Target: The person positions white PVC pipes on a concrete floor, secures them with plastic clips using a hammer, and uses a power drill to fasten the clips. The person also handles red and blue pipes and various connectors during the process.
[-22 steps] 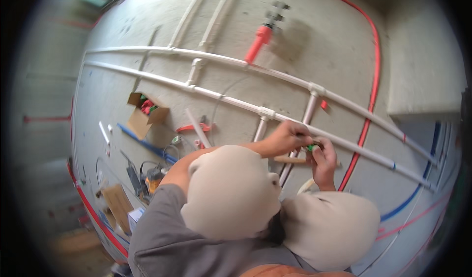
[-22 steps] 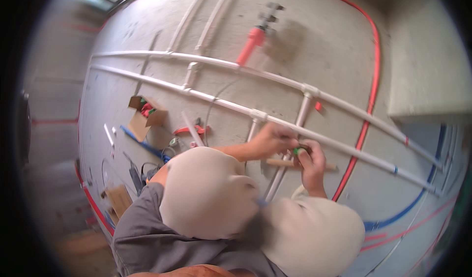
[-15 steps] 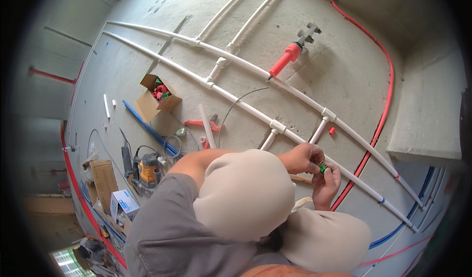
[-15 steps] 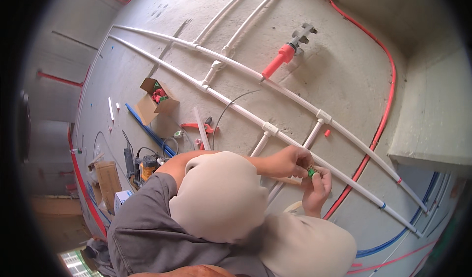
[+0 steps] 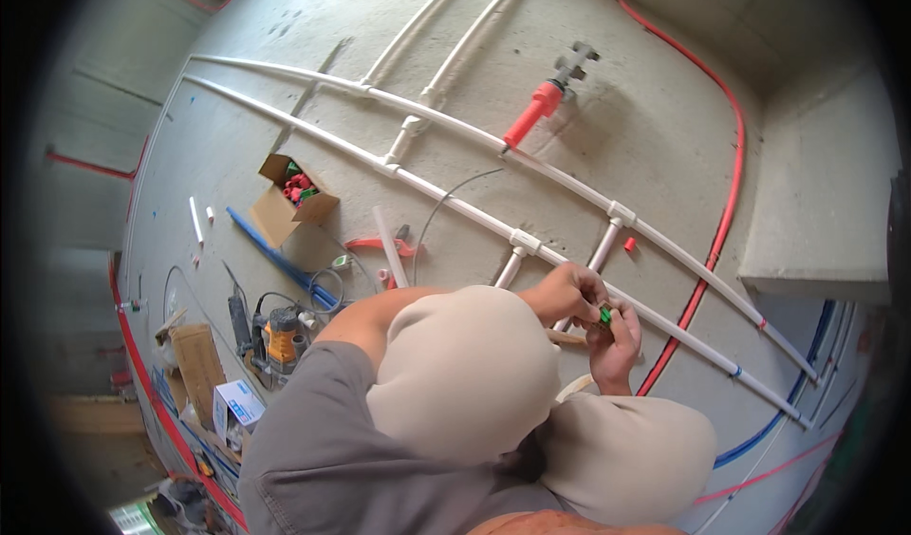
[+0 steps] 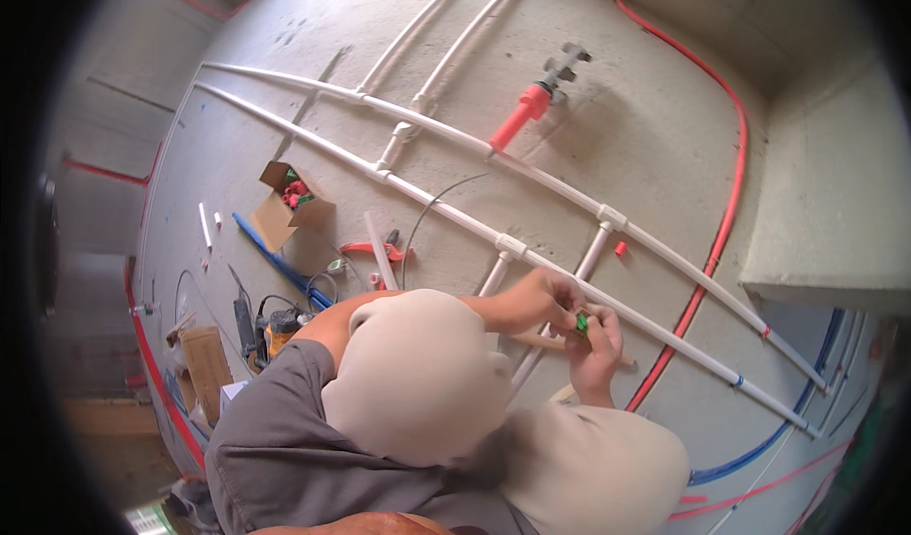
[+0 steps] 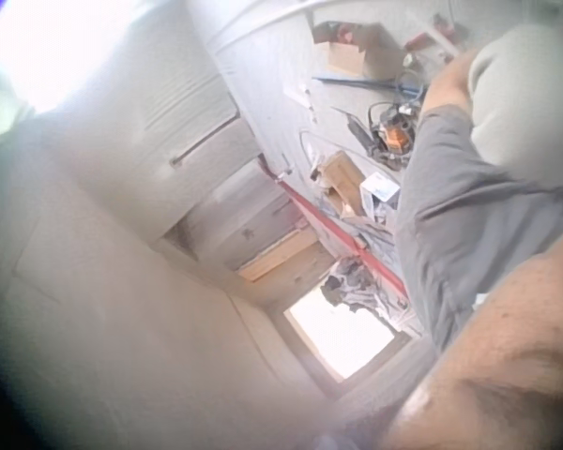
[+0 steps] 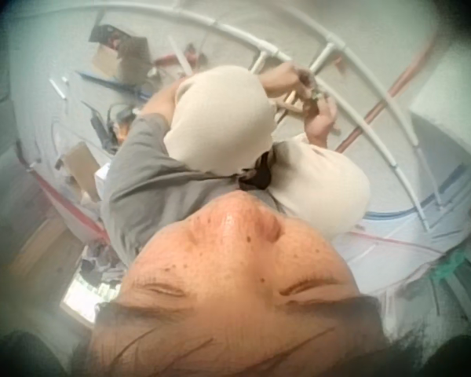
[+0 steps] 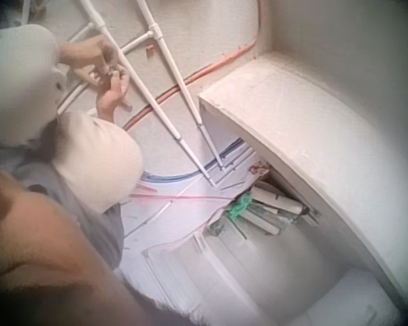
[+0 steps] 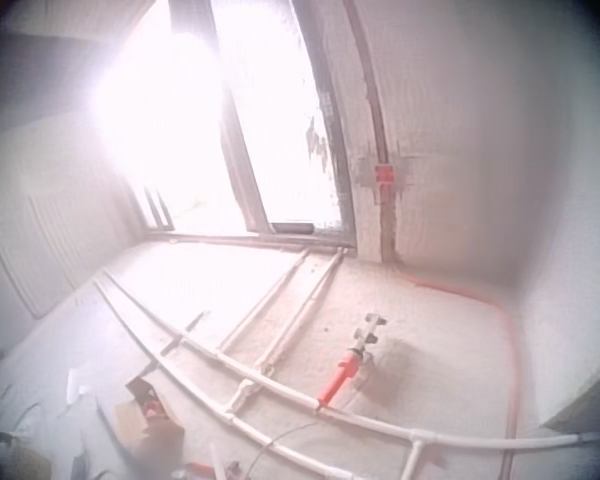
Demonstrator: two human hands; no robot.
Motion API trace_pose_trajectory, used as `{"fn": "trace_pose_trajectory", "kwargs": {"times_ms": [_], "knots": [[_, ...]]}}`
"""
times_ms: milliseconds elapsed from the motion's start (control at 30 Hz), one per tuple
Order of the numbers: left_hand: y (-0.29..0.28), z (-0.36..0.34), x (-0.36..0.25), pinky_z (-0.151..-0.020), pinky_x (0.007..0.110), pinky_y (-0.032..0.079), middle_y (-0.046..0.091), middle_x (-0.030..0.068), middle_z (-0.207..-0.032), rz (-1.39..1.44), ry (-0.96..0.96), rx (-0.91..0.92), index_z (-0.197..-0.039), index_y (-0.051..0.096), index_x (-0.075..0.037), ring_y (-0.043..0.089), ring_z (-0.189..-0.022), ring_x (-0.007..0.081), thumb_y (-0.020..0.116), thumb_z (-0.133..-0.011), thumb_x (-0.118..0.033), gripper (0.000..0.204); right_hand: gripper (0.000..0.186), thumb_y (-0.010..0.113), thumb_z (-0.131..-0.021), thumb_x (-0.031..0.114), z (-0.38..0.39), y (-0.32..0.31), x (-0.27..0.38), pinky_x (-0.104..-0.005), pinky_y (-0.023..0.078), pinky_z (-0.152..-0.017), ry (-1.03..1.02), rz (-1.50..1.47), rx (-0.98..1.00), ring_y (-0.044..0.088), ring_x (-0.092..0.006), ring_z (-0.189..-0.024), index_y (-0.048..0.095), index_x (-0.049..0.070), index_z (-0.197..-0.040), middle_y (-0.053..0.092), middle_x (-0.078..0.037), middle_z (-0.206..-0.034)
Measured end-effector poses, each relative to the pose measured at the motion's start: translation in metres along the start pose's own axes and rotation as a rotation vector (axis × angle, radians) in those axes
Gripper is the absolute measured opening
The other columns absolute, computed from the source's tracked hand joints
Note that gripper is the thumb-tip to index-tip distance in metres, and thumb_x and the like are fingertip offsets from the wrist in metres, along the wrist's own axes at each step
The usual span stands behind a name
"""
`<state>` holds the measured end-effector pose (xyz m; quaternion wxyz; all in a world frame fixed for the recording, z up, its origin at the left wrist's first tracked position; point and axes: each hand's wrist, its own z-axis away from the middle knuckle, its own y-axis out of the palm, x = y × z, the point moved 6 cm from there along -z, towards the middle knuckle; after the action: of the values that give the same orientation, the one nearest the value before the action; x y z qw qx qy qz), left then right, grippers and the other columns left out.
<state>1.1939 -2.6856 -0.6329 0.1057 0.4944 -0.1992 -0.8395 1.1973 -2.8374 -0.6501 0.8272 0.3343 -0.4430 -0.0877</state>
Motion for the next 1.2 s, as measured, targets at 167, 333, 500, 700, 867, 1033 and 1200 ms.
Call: {"fn": "trace_pose_trajectory", "kwargs": {"times_ms": [167,333,500,700,867,1033,1200], "knots": [[0.003,0.003,-0.006,-0.064,0.031,0.052,0.069,0.0085,-0.081,0.085,-0.013,0.03,-0.091,0.071,0.004,0.063,-0.068,0.0166,0.069,-0.08,0.013,0.015,0.028,0.055,-0.106,0.019,-0.004,0.009,-0.001,-0.0387,0.058,-0.085,-0.022,0.002,0.069,0.069,-0.0247,-0.092,0.056,-0.003,-0.123,0.067,-0.015,-0.107],[0.0,0.003,-0.015,-0.065,0.031,0.055,0.074,0.0114,-0.087,-0.084,0.037,-0.115,-0.097,0.072,0.005,0.069,-0.074,0.0173,0.07,-0.085,0.01,0.013,0.047,0.053,-0.109,0.038,-0.005,0.014,0.012,-0.0301,0.047,-0.076,-0.15,0.107,0.161,0.065,-0.0175,-0.092,0.058,-0.002,-0.132,0.069,-0.01,-0.106],[-0.003,0.001,-0.004,-0.068,0.033,0.053,0.074,0.0112,-0.089,0.086,-0.04,-0.136,-0.096,0.07,0.002,0.067,-0.075,0.0192,0.072,-0.087,0.01,0.012,0.037,0.062,-0.103,0.023,-0.005,0.007,0.009,-0.0299,0.051,-0.077,-0.044,0.044,0.125,0.069,-0.0205,-0.092,0.059,-0.003,-0.13,0.07,-0.011,-0.109],[-0.006,-0.001,0.0,-0.069,0.032,0.052,0.073,0.0094,-0.09,0.122,-0.068,-0.014,-0.101,0.071,0.002,0.066,-0.075,0.0181,0.074,-0.089,0.008,0.013,0.025,0.063,-0.103,0.017,-0.006,0.002,-0.004,-0.0339,0.056,-0.08,0.025,-0.033,0.064,0.07,-0.0214,-0.094,0.061,0.0,-0.121,0.071,-0.011,-0.107],[-0.006,-0.005,-0.003,-0.067,0.03,0.054,0.074,0.0093,-0.085,0.04,-0.025,-0.124,-0.095,0.073,0.005,0.067,-0.072,0.0155,0.071,-0.087,0.008,0.008,0.026,0.065,-0.103,0.018,-0.014,0.005,0.0,-0.0313,0.053,-0.079,0.022,-0.137,0.122,0.068,-0.0193,-0.093,0.06,0.001,-0.122,0.07,-0.009,-0.106],[-0.007,-0.008,-0.013,-0.066,0.029,0.056,0.075,0.0086,-0.083,-0.289,0.069,-0.146,-0.099,0.075,0.006,0.071,-0.074,0.0136,0.07,-0.088,0.006,0.012,0.027,0.065,-0.102,0.018,-0.021,0.002,-0.001,-0.0278,0.047,-0.071,0.05,-0.034,0.063,0.065,-0.0159,-0.087,0.06,0.003,-0.124,0.069,-0.008,-0.103],[-0.004,-0.007,-0.02,-0.07,0.034,0.058,0.076,0.0131,-0.084,-0.461,0.098,-0.09,-0.103,0.076,0.007,0.074,-0.079,0.0186,0.069,-0.087,0.006,0.018,0.022,0.068,-0.1,0.011,-0.019,-0.003,-0.015,-0.0261,0.044,-0.065,0.042,-0.021,-0.018,0.06,-0.0123,-0.077,0.06,0.003,-0.118,0.069,-0.008,-0.096]]}}
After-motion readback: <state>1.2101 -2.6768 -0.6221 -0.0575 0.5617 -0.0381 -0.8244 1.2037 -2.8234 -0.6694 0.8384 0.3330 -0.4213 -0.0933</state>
